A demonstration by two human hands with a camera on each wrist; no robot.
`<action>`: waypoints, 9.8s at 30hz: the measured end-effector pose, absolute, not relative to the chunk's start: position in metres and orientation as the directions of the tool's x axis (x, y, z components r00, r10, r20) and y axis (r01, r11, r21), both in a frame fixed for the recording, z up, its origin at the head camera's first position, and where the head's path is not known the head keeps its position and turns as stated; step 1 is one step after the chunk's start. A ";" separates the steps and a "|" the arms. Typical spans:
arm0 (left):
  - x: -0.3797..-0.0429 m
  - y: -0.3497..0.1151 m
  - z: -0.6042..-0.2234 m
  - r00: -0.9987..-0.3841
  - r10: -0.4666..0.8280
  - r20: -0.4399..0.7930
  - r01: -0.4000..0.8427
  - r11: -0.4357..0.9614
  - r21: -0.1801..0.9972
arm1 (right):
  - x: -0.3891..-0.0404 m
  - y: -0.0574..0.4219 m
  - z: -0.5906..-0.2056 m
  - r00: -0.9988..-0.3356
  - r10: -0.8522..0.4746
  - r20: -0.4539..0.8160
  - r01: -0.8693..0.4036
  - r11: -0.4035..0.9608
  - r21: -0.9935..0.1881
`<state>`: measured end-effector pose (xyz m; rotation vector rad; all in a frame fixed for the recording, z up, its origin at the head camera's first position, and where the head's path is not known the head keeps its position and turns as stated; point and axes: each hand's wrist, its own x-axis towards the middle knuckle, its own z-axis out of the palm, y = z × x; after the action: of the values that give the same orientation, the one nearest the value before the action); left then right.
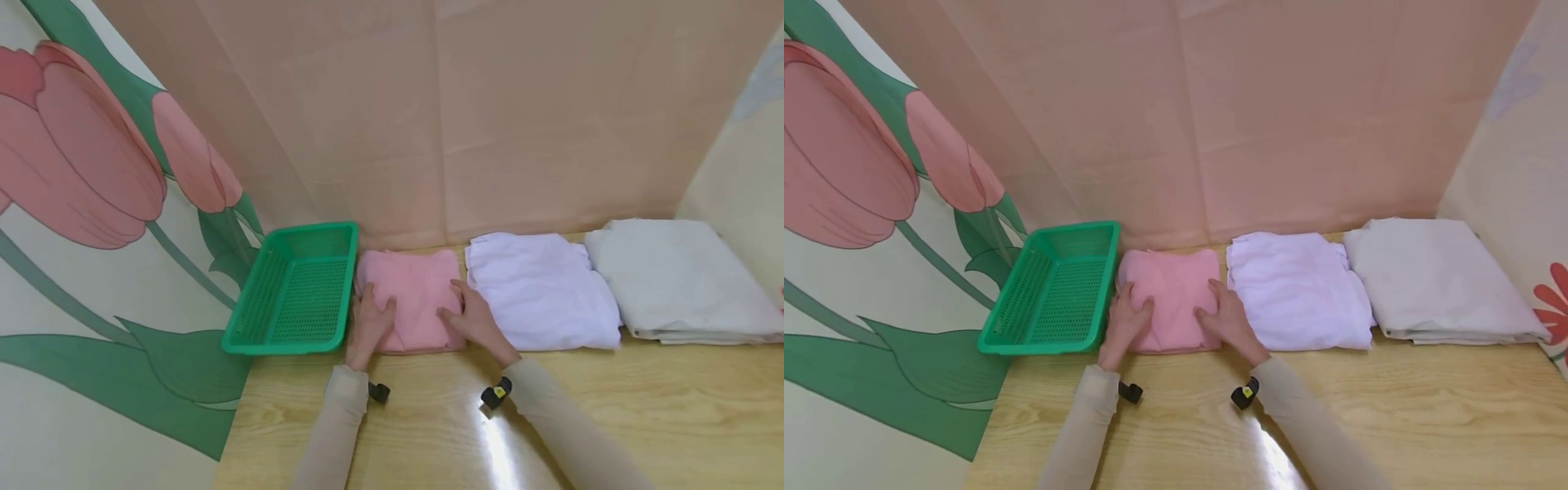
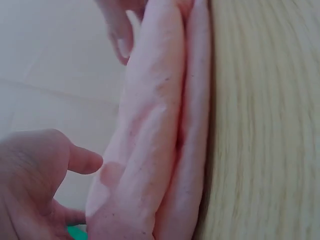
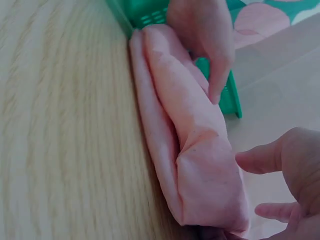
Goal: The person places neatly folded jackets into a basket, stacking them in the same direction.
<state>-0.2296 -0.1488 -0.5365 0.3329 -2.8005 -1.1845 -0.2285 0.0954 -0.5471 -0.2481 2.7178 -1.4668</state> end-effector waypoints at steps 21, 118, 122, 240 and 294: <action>-0.238 -0.162 -0.545 -0.990 -0.041 -0.137 -0.143 0.307 0.941 | -0.236 0.101 -0.550 -0.959 -0.235 -0.156 0.088 0.276 -0.957; -0.236 -0.223 -0.395 -0.989 -0.019 0.147 0.139 0.212 0.967 | -0.252 0.075 -0.417 -0.909 -0.413 0.055 -0.052 -0.019 -0.998; -0.240 -0.237 -0.395 -0.992 0.002 0.130 0.127 0.224 0.966 | -0.256 0.066 -0.416 -0.906 -0.420 0.056 -0.062 0.000 -0.998; -0.265 -0.351 -0.422 -1.000 0.016 -0.014 0.001 0.691 0.723 | -0.264 -0.041 -0.425 -0.904 -0.418 0.096 -0.269 0.379 -0.885; -0.228 -0.163 -0.440 -0.935 0.270 0.229 0.340 0.507 0.792 | -0.231 0.180 -0.448 -0.972 -0.200 0.124 -0.203 0.446 -0.872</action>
<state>-0.2281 -0.1629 -0.4402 -0.5400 -2.6607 -1.4246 -0.2314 0.1802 -0.4475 -0.3724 2.6736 -1.6134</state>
